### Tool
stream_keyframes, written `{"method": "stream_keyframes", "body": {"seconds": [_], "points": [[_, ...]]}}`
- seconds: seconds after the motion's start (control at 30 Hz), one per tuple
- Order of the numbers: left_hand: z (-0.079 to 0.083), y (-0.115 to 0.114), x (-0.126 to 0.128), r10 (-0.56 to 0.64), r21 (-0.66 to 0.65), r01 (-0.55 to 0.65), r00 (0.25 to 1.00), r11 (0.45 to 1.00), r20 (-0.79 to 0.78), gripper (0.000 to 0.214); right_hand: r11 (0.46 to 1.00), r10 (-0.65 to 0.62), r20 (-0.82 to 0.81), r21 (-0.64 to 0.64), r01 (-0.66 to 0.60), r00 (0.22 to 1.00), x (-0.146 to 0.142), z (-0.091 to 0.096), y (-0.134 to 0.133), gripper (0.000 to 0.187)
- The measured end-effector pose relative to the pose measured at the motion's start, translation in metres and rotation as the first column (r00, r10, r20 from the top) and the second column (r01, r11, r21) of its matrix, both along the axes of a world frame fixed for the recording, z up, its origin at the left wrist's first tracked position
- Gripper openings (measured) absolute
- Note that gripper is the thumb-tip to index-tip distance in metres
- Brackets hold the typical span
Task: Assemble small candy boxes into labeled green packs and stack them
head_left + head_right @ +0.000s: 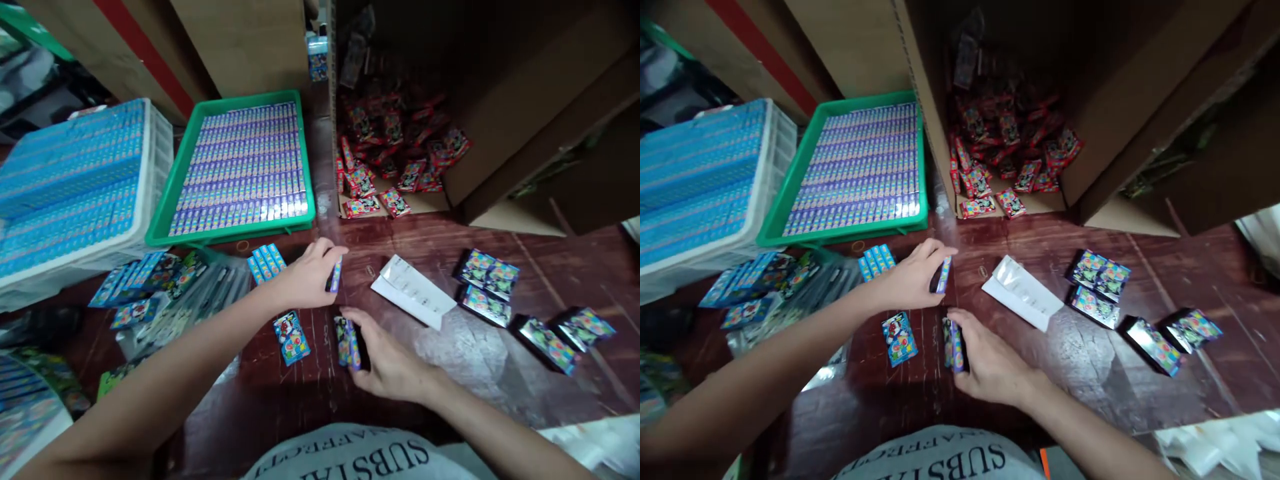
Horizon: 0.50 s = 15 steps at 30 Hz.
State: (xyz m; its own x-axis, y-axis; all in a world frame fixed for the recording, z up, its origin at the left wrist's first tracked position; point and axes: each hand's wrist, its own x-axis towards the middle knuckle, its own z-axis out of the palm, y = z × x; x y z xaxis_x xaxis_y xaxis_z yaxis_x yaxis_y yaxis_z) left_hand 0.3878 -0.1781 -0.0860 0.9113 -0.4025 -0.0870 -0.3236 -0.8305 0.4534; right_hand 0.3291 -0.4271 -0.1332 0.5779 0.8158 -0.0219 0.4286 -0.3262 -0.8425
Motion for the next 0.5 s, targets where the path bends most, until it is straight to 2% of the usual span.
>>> {"method": "stream_keyframes", "body": {"seconds": [0.07,0.1,0.2,0.23,0.3,0.33,0.4,0.47,0.5], "points": [[-0.006,0.0,-0.003,0.067,-0.083,-0.072,0.996,0.994,-0.064,0.075,0.997,0.037,0.072,-0.067,-0.032,0.997,-0.002,-0.003,-0.001,0.096],[-0.009,0.002,-0.002,0.116,-0.097,-0.124,0.99,0.988,-0.085,0.072,0.994,0.059,0.115,-0.103,-0.047,0.992,0.004,0.002,-0.003,0.1],[-0.011,0.012,0.006,0.18,-0.047,-0.184,0.98,0.982,-0.081,0.07,0.99,0.084,0.252,-0.13,-0.052,0.964,0.047,0.033,-0.024,0.109],[-0.01,0.016,0.009,0.174,0.003,-0.174,0.983,0.985,-0.054,0.073,0.993,0.046,0.309,-0.119,-0.009,0.95,0.068,0.046,-0.036,0.102],[-0.005,0.02,0.016,0.149,0.127,-0.15,0.989,0.98,0.024,0.081,0.977,-0.098,0.447,-0.128,0.172,0.889,0.116,0.066,-0.072,0.077],[-0.002,0.02,0.022,0.134,0.178,-0.144,0.989,0.973,0.068,0.083,0.941,-0.172,0.507,-0.17,0.294,0.844,0.14,0.072,-0.094,0.07],[0.002,0.011,0.04,0.077,0.22,-0.105,0.988,0.97,0.134,0.077,0.834,-0.204,0.564,-0.328,0.444,0.8,0.186,0.077,-0.139,0.066],[0.002,-0.01,0.068,-0.012,0.221,-0.027,0.985,0.975,0.173,0.056,0.643,-0.272,0.567,-0.495,0.585,0.778,0.225,0.075,-0.18,0.047],[0.001,-0.023,0.085,-0.039,0.234,-0.007,0.981,0.972,0.189,0.047,0.562,-0.316,0.591,-0.513,0.648,0.742,0.243,0.073,-0.196,0.042]]}}
